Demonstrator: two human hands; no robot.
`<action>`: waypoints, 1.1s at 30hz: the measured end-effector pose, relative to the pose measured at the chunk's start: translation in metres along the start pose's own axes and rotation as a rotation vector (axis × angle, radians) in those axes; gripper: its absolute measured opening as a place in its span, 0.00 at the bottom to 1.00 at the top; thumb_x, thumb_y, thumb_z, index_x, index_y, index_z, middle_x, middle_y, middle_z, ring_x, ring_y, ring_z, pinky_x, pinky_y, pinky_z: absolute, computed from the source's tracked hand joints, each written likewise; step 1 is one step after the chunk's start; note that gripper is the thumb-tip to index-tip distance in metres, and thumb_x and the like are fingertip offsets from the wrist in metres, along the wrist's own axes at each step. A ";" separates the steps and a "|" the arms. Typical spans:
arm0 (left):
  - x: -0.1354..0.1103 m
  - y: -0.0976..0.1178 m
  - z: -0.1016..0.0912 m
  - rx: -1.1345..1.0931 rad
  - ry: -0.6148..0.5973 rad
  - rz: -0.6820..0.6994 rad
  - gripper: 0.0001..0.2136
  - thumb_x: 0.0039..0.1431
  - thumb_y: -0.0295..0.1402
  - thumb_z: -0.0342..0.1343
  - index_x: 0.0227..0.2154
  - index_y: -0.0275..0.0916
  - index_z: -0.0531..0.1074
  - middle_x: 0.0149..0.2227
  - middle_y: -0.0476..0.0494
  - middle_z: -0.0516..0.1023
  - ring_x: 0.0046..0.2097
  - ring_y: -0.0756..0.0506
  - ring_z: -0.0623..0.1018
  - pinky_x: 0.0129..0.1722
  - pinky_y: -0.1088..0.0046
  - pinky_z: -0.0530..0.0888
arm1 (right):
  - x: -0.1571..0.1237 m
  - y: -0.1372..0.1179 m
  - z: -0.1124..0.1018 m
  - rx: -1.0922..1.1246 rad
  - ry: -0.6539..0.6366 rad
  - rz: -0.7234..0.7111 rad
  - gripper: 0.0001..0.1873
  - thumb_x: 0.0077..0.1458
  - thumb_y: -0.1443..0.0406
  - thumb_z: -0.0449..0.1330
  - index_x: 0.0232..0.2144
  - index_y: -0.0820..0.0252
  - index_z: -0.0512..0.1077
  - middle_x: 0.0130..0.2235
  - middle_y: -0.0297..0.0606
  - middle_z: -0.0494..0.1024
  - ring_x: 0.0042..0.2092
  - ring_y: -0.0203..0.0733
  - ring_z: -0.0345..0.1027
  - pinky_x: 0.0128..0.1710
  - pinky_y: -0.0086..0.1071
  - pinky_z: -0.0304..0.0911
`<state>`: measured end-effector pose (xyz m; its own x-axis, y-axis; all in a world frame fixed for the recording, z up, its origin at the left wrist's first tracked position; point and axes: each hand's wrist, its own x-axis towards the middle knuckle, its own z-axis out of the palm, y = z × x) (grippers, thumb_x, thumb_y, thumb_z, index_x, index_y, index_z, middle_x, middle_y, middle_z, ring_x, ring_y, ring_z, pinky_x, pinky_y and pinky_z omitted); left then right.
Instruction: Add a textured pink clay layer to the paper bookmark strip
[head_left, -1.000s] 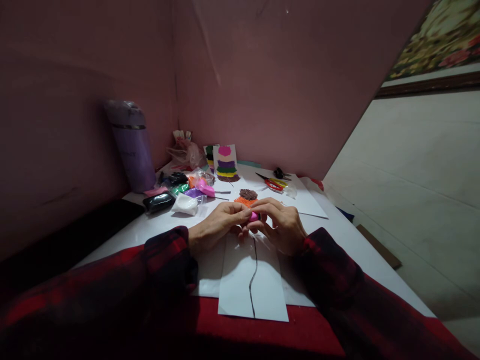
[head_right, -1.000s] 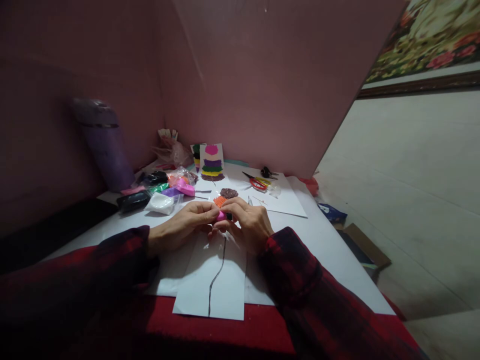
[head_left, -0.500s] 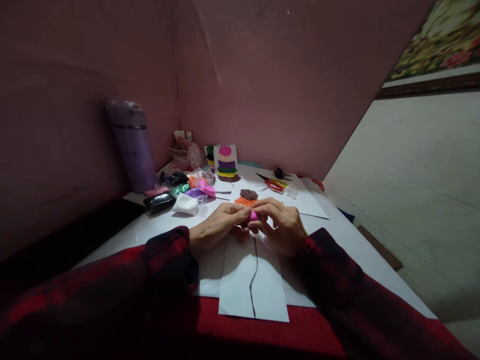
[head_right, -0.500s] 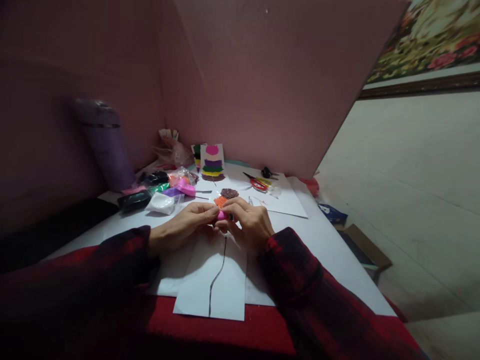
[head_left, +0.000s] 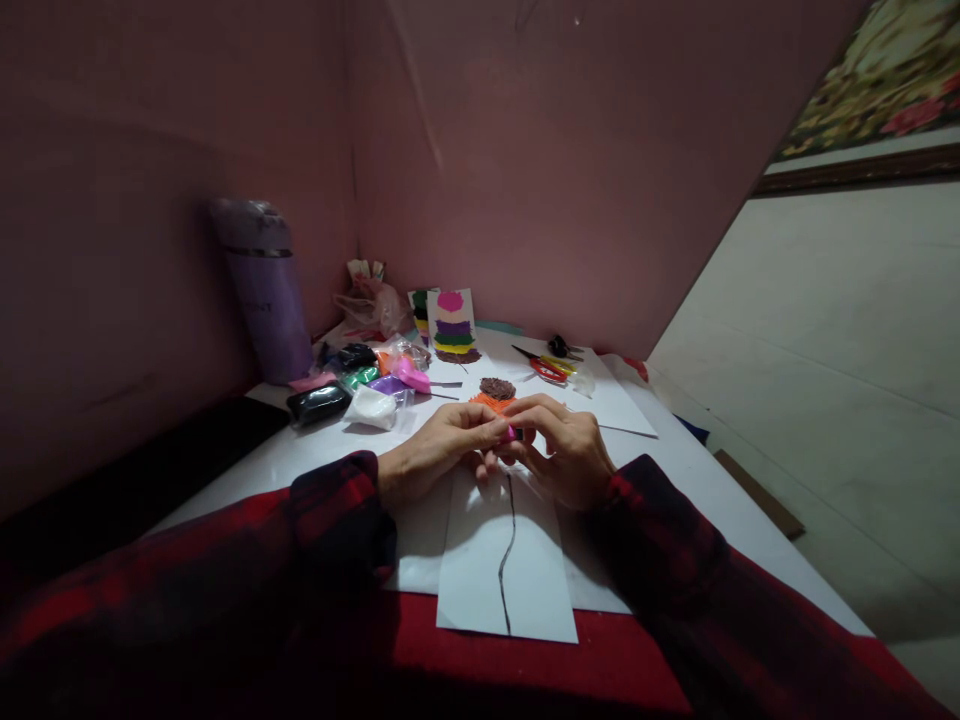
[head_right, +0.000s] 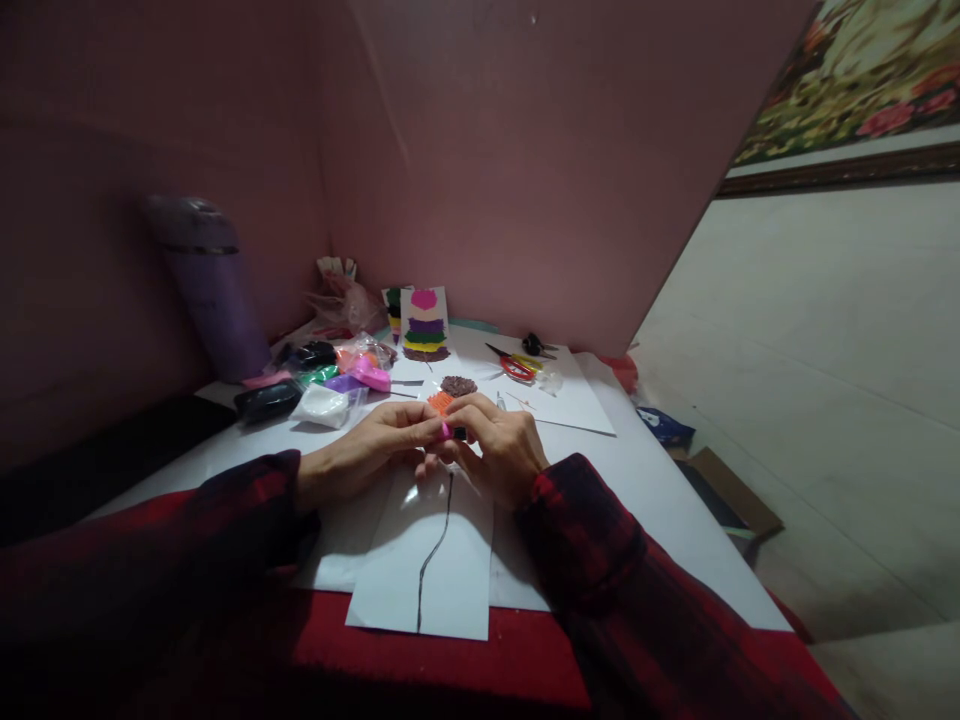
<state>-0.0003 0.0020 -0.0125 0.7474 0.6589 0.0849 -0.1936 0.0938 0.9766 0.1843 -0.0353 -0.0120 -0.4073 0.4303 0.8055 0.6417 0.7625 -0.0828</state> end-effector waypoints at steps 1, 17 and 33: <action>0.000 0.000 0.000 0.011 -0.002 0.006 0.15 0.55 0.43 0.60 0.29 0.33 0.69 0.27 0.47 0.72 0.26 0.52 0.71 0.27 0.75 0.68 | 0.000 0.000 0.000 -0.003 -0.007 -0.002 0.06 0.59 0.63 0.60 0.34 0.60 0.72 0.39 0.40 0.78 0.25 0.30 0.67 0.23 0.26 0.63; 0.000 0.000 0.000 0.104 -0.034 0.043 0.19 0.58 0.47 0.56 0.27 0.33 0.69 0.26 0.47 0.71 0.26 0.52 0.70 0.28 0.75 0.66 | 0.001 0.001 0.000 0.005 -0.005 -0.010 0.09 0.58 0.62 0.62 0.38 0.61 0.72 0.40 0.42 0.79 0.26 0.32 0.68 0.26 0.27 0.66; -0.001 0.003 0.002 0.054 -0.005 -0.007 0.18 0.54 0.47 0.60 0.30 0.33 0.69 0.28 0.46 0.72 0.26 0.52 0.70 0.29 0.74 0.67 | -0.001 0.002 0.000 0.004 -0.013 0.008 0.06 0.60 0.62 0.59 0.35 0.59 0.72 0.39 0.40 0.78 0.25 0.31 0.68 0.25 0.27 0.65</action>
<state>0.0001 0.0001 -0.0094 0.7521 0.6543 0.0790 -0.1538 0.0576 0.9864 0.1858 -0.0342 -0.0134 -0.4103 0.4427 0.7973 0.6424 0.7608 -0.0919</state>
